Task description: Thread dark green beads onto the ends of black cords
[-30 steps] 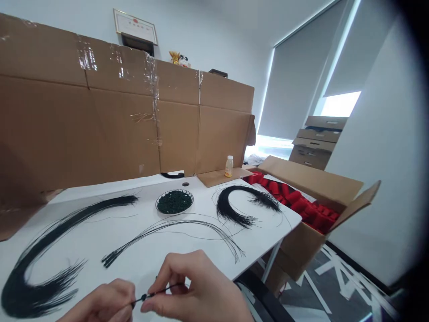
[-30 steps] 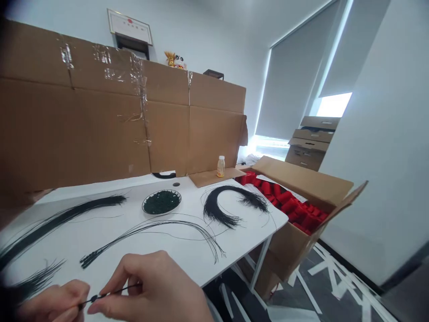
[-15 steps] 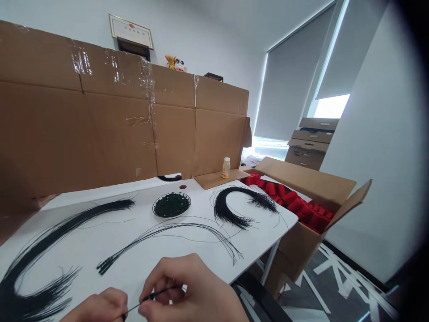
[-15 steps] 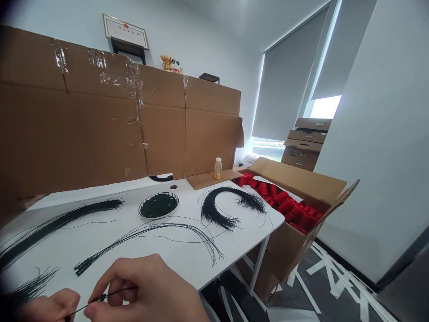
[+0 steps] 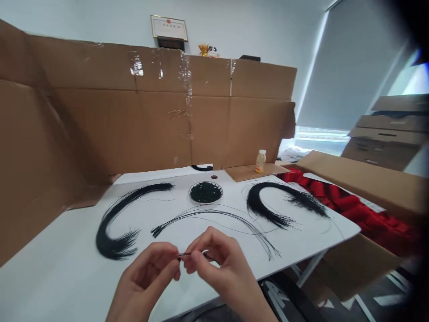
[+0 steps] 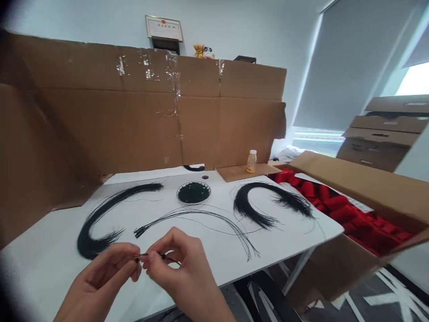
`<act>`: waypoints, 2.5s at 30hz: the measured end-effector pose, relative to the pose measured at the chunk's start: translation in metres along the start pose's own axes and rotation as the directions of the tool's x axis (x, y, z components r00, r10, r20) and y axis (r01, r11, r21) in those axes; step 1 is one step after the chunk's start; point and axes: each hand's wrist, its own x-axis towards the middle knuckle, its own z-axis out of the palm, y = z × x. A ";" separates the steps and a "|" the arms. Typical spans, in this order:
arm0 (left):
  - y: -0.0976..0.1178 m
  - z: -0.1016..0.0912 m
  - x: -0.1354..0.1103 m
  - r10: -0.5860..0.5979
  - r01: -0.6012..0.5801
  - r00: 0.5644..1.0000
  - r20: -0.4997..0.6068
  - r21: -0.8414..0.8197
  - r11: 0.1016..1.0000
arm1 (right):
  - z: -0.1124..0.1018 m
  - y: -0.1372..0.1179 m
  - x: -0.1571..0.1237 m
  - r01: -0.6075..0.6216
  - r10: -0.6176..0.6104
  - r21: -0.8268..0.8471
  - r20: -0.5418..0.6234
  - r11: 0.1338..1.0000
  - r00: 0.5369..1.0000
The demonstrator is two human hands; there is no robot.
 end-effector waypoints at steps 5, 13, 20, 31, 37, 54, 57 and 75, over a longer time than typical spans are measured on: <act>0.008 0.006 -0.010 0.025 -0.031 0.994 -0.103 -0.057 0.998 | 0.009 -0.008 -0.008 -0.042 0.043 0.041 -0.040 0.998 0.998; 0.010 0.006 -0.020 0.175 -0.186 0.969 -0.175 -0.046 0.982 | 0.016 -0.012 -0.018 -0.032 0.035 0.035 -0.086 0.999 0.996; 0.012 0.007 -0.021 0.222 -0.239 0.958 -0.180 -0.079 0.968 | 0.020 -0.012 -0.020 -0.012 0.019 0.057 -0.122 0.998 0.992; 0.013 0.011 -0.021 0.262 -0.285 0.947 -0.186 -0.114 0.952 | 0.025 -0.009 -0.022 0.010 0.012 0.136 -0.156 0.991 0.988; 0.016 0.012 -0.024 0.325 -0.345 0.923 -0.203 -0.067 0.936 | 0.024 -0.009 -0.022 0.014 0.001 0.093 -0.154 0.996 0.988; 0.013 0.010 -0.023 0.432 -0.443 0.889 -0.153 -0.045 0.895 | 0.026 -0.015 -0.023 -0.009 0.016 0.045 -0.173 0.999 0.985; 0.011 0.009 -0.023 0.494 -0.499 0.860 -0.126 -0.010 0.866 | 0.024 -0.012 -0.024 0.013 -0.017 -0.022 -0.163 1.000 0.986; 0.001 0.004 -0.015 0.567 -0.562 0.822 -0.053 0.083 0.823 | 0.022 -0.003 -0.014 0.036 -0.029 0.047 -0.137 0.998 0.990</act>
